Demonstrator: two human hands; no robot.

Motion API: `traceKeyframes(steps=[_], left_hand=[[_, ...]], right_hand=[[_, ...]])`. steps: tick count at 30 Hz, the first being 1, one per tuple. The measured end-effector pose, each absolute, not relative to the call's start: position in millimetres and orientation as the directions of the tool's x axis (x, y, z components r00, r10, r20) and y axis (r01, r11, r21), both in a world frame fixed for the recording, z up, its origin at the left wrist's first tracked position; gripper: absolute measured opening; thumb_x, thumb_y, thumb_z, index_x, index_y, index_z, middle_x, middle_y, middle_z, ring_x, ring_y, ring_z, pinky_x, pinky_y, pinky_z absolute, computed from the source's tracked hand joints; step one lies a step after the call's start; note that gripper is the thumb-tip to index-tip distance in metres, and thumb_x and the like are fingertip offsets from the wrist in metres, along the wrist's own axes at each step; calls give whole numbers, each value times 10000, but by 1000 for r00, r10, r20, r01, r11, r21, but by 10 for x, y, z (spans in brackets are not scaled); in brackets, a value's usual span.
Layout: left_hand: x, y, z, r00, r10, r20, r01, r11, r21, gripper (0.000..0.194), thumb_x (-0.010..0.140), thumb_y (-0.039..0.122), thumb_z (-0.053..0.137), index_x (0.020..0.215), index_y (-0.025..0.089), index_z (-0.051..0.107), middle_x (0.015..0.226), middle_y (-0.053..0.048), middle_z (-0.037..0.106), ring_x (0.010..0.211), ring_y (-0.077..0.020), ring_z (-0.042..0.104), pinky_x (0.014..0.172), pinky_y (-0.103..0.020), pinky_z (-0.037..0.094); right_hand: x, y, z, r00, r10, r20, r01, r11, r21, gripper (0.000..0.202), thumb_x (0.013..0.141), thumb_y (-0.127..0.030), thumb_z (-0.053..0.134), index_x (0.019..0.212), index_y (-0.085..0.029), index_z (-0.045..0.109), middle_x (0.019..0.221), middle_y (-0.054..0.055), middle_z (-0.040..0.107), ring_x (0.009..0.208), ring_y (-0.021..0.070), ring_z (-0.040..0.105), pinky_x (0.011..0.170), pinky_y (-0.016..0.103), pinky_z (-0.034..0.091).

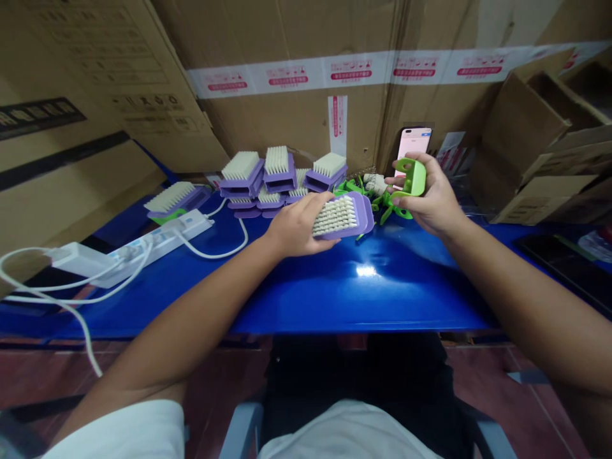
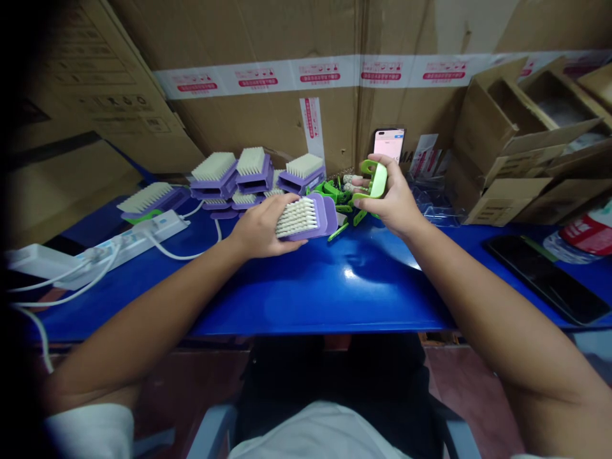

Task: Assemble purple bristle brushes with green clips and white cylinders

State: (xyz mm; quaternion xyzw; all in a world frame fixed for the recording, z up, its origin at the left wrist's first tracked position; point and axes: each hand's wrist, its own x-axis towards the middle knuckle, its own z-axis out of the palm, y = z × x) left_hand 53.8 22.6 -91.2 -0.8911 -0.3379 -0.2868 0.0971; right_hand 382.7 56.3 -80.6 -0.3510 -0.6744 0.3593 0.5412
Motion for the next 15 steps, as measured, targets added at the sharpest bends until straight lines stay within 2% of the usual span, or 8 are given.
traceKeyframes(steps=[3,7,11,15], left_hand=[[529,240,-921,627,523,578,644,-765,-8,832,895,452,829,1582,136,482,1478,-220,708,1347,-384,727,1124,-508,629],[538,244,-918,668,467,579,609,-791,-64,813,923,431,796,1605,132,470,1512,-222,693,1392,-386,710,1140,-502,626],[570,221,-905,685,405,606,582,-804,-122,740,976,455,732,1584,109,491,1480,-228,720,1358,-386,733,1125,-520,631],[587,207,-894,679,393,620,587,-798,-137,724,992,461,712,1589,116,494,1488,-228,724,1368,-391,730,1135,-538,618]], right_hand=[[3836,580,-857,-237,849,473,98,505,-857,1016,600,-531,1052,1469,-441,532,1564,50,605,1173,322,782,1001,549,704],[3858,644,-921,-235,852,467,103,499,-860,1066,525,-517,1116,1431,-426,560,1527,52,626,964,262,771,871,505,725],[3877,685,-945,-219,841,495,109,525,-844,1073,513,-484,1130,1421,-421,562,1477,47,652,922,243,749,852,494,724],[3890,655,-926,-260,815,517,163,565,-809,1038,566,-483,1113,1439,-410,558,1398,48,681,876,234,737,786,463,715]])
